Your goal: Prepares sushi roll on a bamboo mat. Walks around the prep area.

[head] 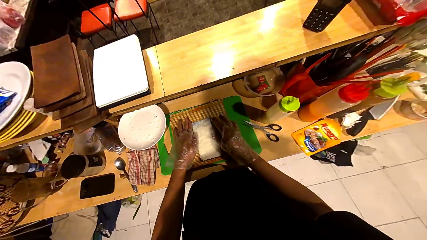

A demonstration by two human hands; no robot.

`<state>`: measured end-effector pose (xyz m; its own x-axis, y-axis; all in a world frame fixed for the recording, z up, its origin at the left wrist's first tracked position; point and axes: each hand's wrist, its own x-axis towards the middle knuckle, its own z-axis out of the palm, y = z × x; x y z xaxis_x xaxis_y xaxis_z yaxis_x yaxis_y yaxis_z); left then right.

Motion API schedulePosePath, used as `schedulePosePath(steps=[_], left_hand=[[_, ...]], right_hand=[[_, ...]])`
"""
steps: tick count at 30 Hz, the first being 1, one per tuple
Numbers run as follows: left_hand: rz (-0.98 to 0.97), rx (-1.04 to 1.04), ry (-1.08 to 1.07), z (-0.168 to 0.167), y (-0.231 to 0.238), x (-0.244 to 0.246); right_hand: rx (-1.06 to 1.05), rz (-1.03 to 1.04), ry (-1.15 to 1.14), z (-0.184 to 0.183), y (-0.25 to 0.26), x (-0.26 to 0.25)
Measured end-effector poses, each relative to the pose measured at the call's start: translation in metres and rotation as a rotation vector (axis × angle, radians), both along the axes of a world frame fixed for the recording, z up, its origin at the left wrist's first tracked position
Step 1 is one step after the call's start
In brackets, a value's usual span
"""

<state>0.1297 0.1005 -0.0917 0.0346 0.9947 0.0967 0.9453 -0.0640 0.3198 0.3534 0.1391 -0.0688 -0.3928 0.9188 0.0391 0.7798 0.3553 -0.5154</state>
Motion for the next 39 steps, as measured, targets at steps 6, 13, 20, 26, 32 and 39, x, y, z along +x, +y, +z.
schedulePosePath(steps=[6,13,20,26,32,39], left_hand=[[-0.135,0.033,0.073,0.015,-0.01,0.031],[-0.179,-0.038,0.105,0.016,0.0,0.045],[-0.182,0.005,0.117,0.013,0.008,0.053],[-0.181,-0.008,0.136,0.012,0.015,0.058],[-0.22,-0.051,0.136,0.013,0.021,0.057],[-0.154,-0.056,0.099,0.008,0.018,0.061]], right_hand=[[-0.046,0.018,0.023,0.002,-0.006,-0.002],[-0.072,0.022,-0.003,-0.002,-0.007,-0.003],[-0.079,0.02,0.022,-0.002,-0.003,0.003],[-0.078,0.01,0.024,-0.005,-0.002,0.001],[-0.102,0.003,0.058,-0.002,-0.006,0.002],[-0.074,0.014,0.029,-0.009,-0.008,0.002]])
